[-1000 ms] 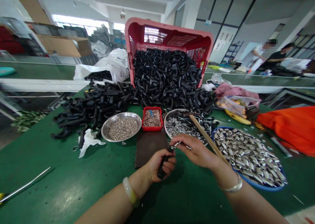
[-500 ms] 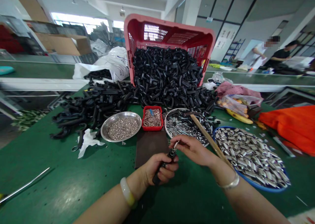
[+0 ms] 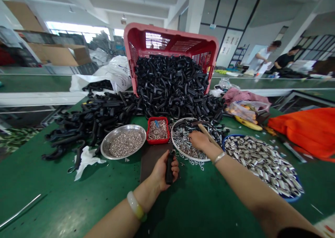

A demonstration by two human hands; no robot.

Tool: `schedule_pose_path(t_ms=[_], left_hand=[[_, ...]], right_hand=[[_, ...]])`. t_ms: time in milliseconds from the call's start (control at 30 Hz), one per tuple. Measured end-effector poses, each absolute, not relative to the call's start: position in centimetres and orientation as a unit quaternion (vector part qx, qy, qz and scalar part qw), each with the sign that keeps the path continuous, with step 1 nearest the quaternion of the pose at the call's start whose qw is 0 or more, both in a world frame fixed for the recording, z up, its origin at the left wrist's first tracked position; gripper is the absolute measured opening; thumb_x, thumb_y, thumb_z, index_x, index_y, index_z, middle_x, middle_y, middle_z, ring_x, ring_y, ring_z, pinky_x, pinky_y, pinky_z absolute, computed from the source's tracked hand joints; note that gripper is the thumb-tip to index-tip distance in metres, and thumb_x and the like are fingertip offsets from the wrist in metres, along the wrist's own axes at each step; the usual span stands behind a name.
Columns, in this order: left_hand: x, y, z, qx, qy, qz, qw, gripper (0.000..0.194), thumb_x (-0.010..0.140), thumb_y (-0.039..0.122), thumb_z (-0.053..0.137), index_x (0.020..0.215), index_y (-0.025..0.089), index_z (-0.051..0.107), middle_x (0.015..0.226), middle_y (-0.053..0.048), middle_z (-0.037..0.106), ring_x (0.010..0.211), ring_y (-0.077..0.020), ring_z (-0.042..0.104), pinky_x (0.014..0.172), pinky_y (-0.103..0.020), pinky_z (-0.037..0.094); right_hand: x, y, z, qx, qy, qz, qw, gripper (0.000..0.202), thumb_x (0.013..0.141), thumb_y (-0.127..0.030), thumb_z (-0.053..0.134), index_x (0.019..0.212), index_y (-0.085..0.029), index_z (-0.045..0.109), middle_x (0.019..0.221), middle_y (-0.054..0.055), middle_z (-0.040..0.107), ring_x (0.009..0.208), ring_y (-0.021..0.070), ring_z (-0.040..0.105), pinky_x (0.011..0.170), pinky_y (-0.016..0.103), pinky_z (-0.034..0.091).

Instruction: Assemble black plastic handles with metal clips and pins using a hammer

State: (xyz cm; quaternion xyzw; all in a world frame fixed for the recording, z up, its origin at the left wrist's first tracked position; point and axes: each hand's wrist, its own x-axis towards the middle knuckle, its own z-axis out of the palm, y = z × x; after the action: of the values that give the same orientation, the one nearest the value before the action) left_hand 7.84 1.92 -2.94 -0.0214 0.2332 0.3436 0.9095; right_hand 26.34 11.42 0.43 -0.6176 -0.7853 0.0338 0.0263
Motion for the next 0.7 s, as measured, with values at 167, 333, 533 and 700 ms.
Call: schedule_pose_path(t_ms=[167, 333, 533, 700], left_hand=[[7.8, 2.0, -3.0, -0.003, 0.243, 0.342, 0.908, 0.032, 0.079, 0.047, 0.045, 0.070, 0.016, 0.042, 0.053, 0.006, 0.035, 0.038, -0.0038, 0.036, 0.035, -0.013, 0.028], [8.9, 2.4, -2.9, 0.001, 0.276, 0.339, 0.899, 0.033, 0.078, 0.048, 0.046, 0.070, 0.016, 0.042, 0.052, 0.006, 0.037, 0.037, -0.0040, 0.037, 0.034, -0.013, 0.028], [10.5, 2.7, -2.6, 0.013, 0.292, 0.363, 0.885, 0.033, 0.082, 0.045, 0.042, 0.073, 0.014, 0.046, 0.057, 0.004, 0.046, 0.035, -0.0022, 0.038, 0.030, -0.012, 0.024], [10.7, 2.6, -2.8, 0.020, 0.302, 0.404, 0.863, 0.032, 0.082, 0.044, 0.046, 0.078, 0.013, 0.050, 0.058, 0.003, 0.048, 0.037, -0.0019, 0.040, 0.030, -0.011, 0.026]], right_hand=[[27.1, 11.5, 0.2, -0.622, -0.782, 0.025, 0.029, 0.021, 0.076, -0.013, 0.049, 0.083, -0.013, 0.069, 0.094, 0.015, 0.065, 0.093, 0.0251, 0.058, 0.082, 0.036, 0.042], [26.6, 9.5, 1.1, -0.597, -0.797, 0.057, 0.071, 0.029, 0.077, -0.012, 0.045, 0.098, -0.016, 0.063, 0.091, 0.006, 0.068, 0.083, 0.0159, 0.061, 0.079, 0.028, 0.045], [23.6, 6.5, 2.4, -0.536, -0.814, 0.163, 0.153, 0.018, 0.070, -0.011, 0.051, 0.078, -0.018, 0.065, 0.067, -0.001, 0.066, 0.062, 0.0121, 0.060, 0.059, 0.022, 0.044], [22.3, 5.3, 2.7, -0.520, -0.831, 0.122, 0.158, 0.026, 0.075, -0.009, 0.044, 0.082, -0.019, 0.067, 0.078, 0.002, 0.068, 0.074, 0.0141, 0.061, 0.070, 0.024, 0.044]])
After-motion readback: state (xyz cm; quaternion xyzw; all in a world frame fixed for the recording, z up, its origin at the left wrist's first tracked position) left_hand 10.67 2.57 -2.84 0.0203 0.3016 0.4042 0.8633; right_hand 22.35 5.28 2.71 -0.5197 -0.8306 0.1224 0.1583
